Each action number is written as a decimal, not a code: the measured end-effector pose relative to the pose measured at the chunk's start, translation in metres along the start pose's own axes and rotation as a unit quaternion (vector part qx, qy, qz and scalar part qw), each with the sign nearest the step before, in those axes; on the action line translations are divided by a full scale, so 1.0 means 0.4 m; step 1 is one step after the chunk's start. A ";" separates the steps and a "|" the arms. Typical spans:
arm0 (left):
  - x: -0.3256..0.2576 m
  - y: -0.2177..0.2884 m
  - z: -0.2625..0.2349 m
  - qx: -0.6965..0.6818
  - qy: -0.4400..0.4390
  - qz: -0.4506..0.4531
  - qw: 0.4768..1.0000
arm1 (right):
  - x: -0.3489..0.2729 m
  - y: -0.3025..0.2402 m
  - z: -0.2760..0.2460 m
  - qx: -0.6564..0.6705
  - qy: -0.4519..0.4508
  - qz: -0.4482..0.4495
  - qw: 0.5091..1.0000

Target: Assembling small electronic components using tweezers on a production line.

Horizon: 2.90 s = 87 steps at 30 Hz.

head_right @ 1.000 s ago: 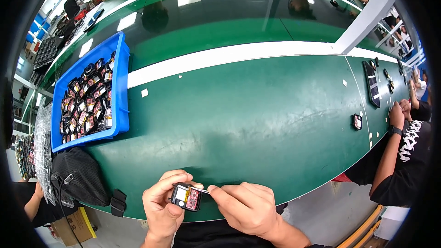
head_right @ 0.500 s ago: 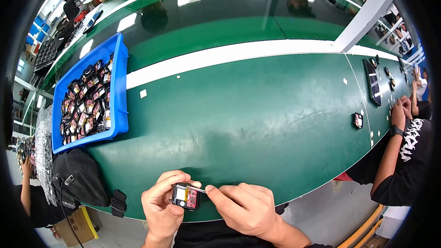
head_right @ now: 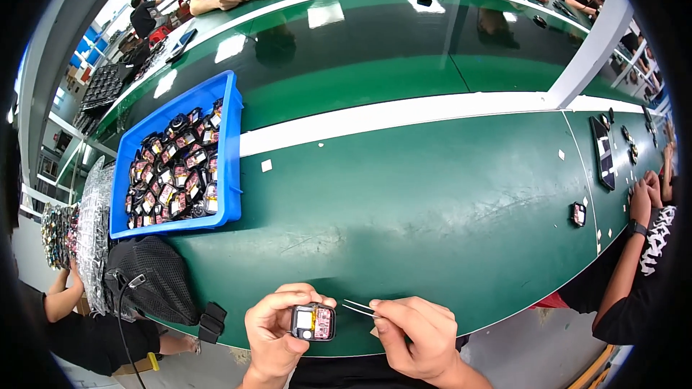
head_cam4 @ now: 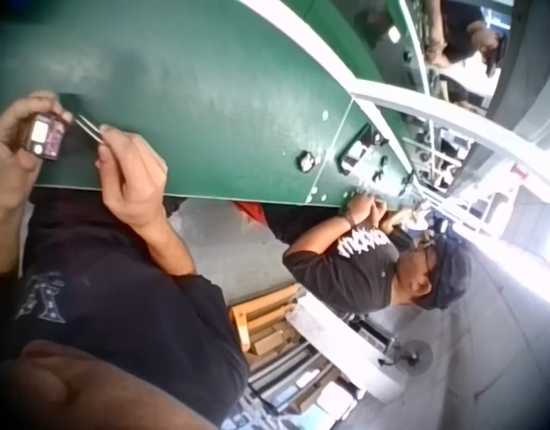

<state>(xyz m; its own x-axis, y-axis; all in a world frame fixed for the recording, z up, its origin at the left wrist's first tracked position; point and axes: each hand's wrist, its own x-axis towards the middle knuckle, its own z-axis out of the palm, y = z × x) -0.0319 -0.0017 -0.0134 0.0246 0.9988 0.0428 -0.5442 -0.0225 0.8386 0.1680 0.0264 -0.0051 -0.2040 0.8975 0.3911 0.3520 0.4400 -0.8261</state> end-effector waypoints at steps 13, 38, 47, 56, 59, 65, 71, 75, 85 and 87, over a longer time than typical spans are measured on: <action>0.088 0.182 -0.096 0.232 0.133 0.183 0.946 | -0.002 -0.026 0.005 0.008 0.040 -0.001 0.999; 0.189 0.236 -0.118 0.661 0.222 0.247 0.673 | 0.021 0.055 -0.277 -0.292 0.239 0.121 0.918; 0.168 0.246 -0.120 0.725 0.218 0.254 0.602 | -0.013 0.189 -0.477 -0.479 0.287 0.318 0.766; 0.136 0.217 -0.007 0.720 0.171 0.311 0.596 | 0.028 0.147 -0.368 -0.434 0.219 0.272 0.830; 0.105 0.169 0.036 0.683 0.110 0.263 0.672 | 0.050 0.132 -0.313 -0.418 0.176 0.236 0.859; 0.038 0.042 0.073 0.464 -0.049 0.069 0.882 | 0.062 0.059 -0.208 -0.327 0.041 0.175 0.928; 0.006 0.004 0.085 0.394 -0.063 0.041 0.916 | 0.035 0.006 -0.114 -0.279 -0.053 0.140 0.948; -0.011 -0.005 0.081 0.303 -0.011 0.016 0.953 | 0.053 -0.011 -0.103 -0.177 -0.104 0.110 0.973; 0.000 -0.020 0.035 -0.062 -0.041 -0.159 0.985 | 0.032 0.018 -0.076 0.127 -0.202 0.005 0.971; 0.001 -0.014 0.032 -0.023 -0.076 -0.196 0.977 | 0.039 0.022 -0.066 0.147 -0.204 -0.004 0.968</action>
<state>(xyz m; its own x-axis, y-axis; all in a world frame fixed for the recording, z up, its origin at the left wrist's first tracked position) -0.0179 -0.0019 -0.0111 0.3609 0.9123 -0.1937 -0.5060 0.3660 0.7811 0.1922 0.0451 0.0043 -0.5703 0.7810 0.2545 0.0868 0.3655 -0.9268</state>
